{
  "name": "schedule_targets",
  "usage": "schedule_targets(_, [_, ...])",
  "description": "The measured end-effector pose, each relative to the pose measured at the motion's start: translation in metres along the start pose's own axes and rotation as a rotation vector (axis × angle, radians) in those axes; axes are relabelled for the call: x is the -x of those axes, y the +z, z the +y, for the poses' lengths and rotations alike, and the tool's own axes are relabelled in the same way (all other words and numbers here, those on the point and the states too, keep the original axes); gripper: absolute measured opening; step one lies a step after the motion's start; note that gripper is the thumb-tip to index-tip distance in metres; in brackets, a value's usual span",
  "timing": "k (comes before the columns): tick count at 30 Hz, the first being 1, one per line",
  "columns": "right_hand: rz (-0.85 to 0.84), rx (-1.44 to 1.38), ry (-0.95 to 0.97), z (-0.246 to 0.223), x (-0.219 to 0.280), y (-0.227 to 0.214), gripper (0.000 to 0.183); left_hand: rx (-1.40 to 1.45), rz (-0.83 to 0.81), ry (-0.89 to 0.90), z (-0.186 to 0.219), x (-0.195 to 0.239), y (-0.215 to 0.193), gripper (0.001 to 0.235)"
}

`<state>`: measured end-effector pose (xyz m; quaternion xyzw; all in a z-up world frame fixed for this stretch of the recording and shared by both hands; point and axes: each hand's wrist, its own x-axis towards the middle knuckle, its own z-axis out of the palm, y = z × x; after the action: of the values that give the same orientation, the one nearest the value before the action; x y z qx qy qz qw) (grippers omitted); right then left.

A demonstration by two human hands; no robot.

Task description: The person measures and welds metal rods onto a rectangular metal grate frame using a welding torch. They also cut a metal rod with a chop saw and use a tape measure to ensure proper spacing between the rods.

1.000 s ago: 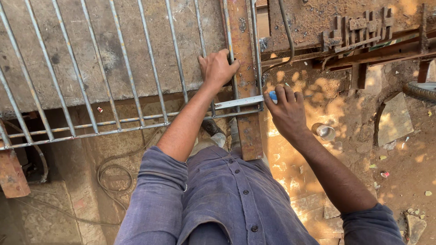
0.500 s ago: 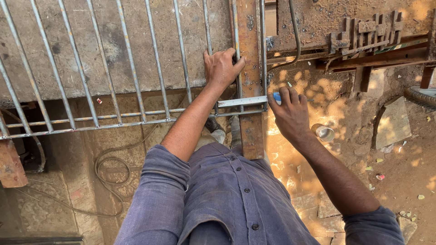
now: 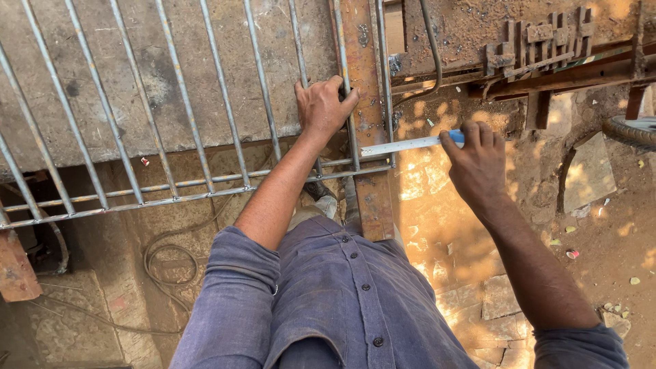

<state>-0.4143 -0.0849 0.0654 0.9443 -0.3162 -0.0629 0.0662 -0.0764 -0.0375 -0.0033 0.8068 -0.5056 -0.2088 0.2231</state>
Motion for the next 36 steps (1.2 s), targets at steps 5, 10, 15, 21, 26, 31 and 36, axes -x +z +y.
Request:
schedule_targets(5, [0.012, 0.026, -0.002, -0.011, 0.003, -0.003, 0.034, 0.001, -0.006, 0.004, -0.001, 0.001, 0.001, 0.032])
schedule_targets(10, [0.000, -0.007, 0.003, -0.010, 0.001, -0.006, 0.034, -0.015, -0.014, 0.008, -0.002, 0.000, 0.001, 0.033])
schedule_targets(15, [0.029, 0.022, -0.012, -0.010, 0.000, -0.004, 0.033, -0.035, 0.008, 0.023, -0.004, -0.001, 0.002, 0.034])
schedule_targets(21, [-0.076, -0.298, 0.164, 0.015, -0.023, -0.004, 0.024, -0.032, -0.017, -0.005, -0.003, -0.001, 0.001, 0.033])
schedule_targets(26, [0.094, -0.612, 0.300, 0.062, -0.089, -0.002, 0.036, -0.013, -0.002, -0.004, -0.001, 0.001, 0.000, 0.033])
schedule_targets(31, [-0.026, -0.970, 0.531, 0.107, -0.175, 0.020, 0.044, -0.043, 0.011, 0.005, -0.004, 0.002, 0.003, 0.034])
schedule_targets(36, [-0.249, -1.374, 0.811, 0.133, -0.230, 0.057, 0.063, -0.040, -0.066, -0.048, -0.007, -0.001, 0.008, 0.033])
